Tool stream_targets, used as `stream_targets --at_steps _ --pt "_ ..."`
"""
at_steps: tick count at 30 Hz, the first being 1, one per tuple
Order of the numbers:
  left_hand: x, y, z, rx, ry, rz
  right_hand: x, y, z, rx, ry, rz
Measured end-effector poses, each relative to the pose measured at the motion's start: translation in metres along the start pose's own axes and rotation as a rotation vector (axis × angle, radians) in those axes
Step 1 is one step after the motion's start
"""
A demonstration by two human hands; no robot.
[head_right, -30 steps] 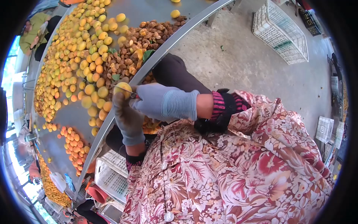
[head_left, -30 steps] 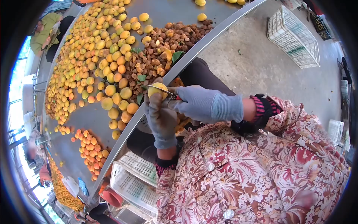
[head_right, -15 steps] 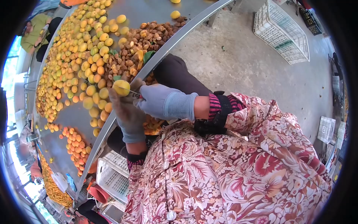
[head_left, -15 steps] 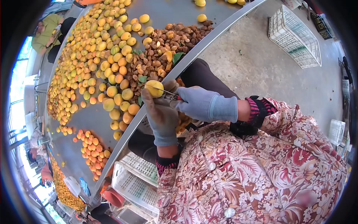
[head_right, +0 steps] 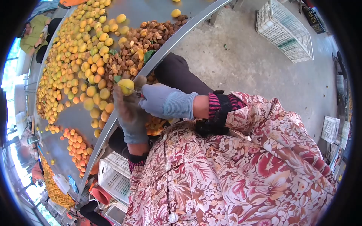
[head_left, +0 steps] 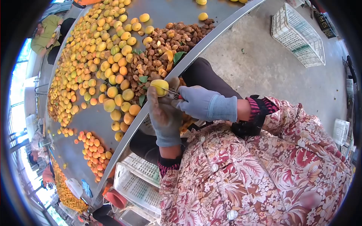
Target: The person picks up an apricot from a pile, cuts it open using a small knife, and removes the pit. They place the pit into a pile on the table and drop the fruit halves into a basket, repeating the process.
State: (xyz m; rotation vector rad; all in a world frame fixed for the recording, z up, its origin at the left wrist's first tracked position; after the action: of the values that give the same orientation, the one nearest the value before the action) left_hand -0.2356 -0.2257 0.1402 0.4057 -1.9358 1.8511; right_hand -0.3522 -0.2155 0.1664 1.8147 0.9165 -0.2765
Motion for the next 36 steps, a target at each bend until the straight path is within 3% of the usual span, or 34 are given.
stream_targets --at_steps 1,2,4,5,7,11,13,14,16,17,19,20,21,22,24,25,26,28,29,31,33,36 --pt "0.001 0.0 -0.002 0.221 0.028 0.254 -0.003 0.004 -0.003 0.004 0.008 -0.02" --pt "-0.001 -0.001 0.001 0.223 0.028 0.252 -0.006 0.006 -0.003 0.003 0.007 -0.023" --pt "-0.006 -0.004 0.004 -0.194 0.153 -0.382 -0.007 0.008 -0.005 0.038 0.032 -0.003" --pt "-0.005 -0.005 0.003 -0.198 0.149 -0.383 -0.004 0.005 -0.005 0.042 0.036 -0.001" --pt "0.002 -0.006 0.003 -0.447 0.005 -0.525 0.005 -0.008 0.001 -0.002 -0.051 -0.059" --pt "-0.007 -0.003 0.007 -0.514 -0.046 -0.533 0.01 -0.013 0.012 -0.066 -0.045 -0.085" --pt "-0.012 -0.003 0.004 -0.235 -0.055 -0.363 -0.004 -0.004 0.004 -0.035 0.072 0.009" --pt "-0.018 -0.002 0.006 -0.226 -0.057 -0.362 -0.016 0.002 -0.004 -0.043 0.073 0.005" --pt "-0.029 -0.006 0.013 0.052 0.081 -0.15 -0.035 0.008 -0.022 -0.081 0.086 -0.058" --pt "-0.032 -0.009 0.011 0.02 0.002 -0.262 -0.036 0.007 -0.025 -0.086 0.09 -0.062" --pt "-0.036 -0.017 0.008 0.042 0.038 -0.162 -0.039 0.001 -0.028 0.062 -0.079 0.632" --pt "-0.026 -0.026 0.009 0.054 0.086 -0.062 -0.043 0.004 -0.025 0.07 -0.09 0.635" --pt "-0.008 -0.029 0.003 0.111 -0.025 0.122 -0.046 0.012 -0.018 0.099 -0.058 0.712" --pt "-0.007 -0.028 0.002 0.103 -0.012 0.12 -0.049 0.018 -0.012 0.12 -0.029 0.788" --pt "-0.011 -0.032 0.003 0.449 0.23 0.758 -0.026 0.013 0.01 0.048 -0.008 0.923" --pt "-0.011 -0.034 0.006 0.593 0.258 0.972 -0.019 0.015 0.018 -0.028 0.032 1.049" --pt "-0.012 -0.038 0.004 0.596 0.254 0.976 -0.013 0.015 0.022 -0.032 0.037 1.048" --pt "-0.009 -0.048 -0.001 0.568 0.259 1.374 -0.007 0.015 0.024 -0.006 -0.031 1.11" --pt "-0.006 -0.05 0.0 0.567 0.259 1.376 -0.007 0.014 0.022 0.012 -0.025 1.11" --pt "0.0 -0.052 0.005 0.808 0.194 1.568 -0.005 0.009 0.028 -0.038 -0.054 1.028" --pt "0.0 -0.049 0.006 0.814 0.195 1.594 -0.006 0.006 0.031 -0.089 -0.09 0.944" --pt "-0.008 -0.051 0.013 0.895 0.256 1.572 -0.007 0.014 0.032 0.082 0.016 0.974"
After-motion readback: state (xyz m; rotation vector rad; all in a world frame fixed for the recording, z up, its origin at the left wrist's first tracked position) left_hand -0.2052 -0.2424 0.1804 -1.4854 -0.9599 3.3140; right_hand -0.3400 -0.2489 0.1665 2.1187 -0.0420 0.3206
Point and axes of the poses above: each hand's wrist, its own z-axis towards the middle knuckle, its own x-axis out of the palm, y = z × x, the point moved 1 cm from there along z, towards the middle knuckle, and after that the axes turned 7 degrees about -z, right-handed, at the moved point
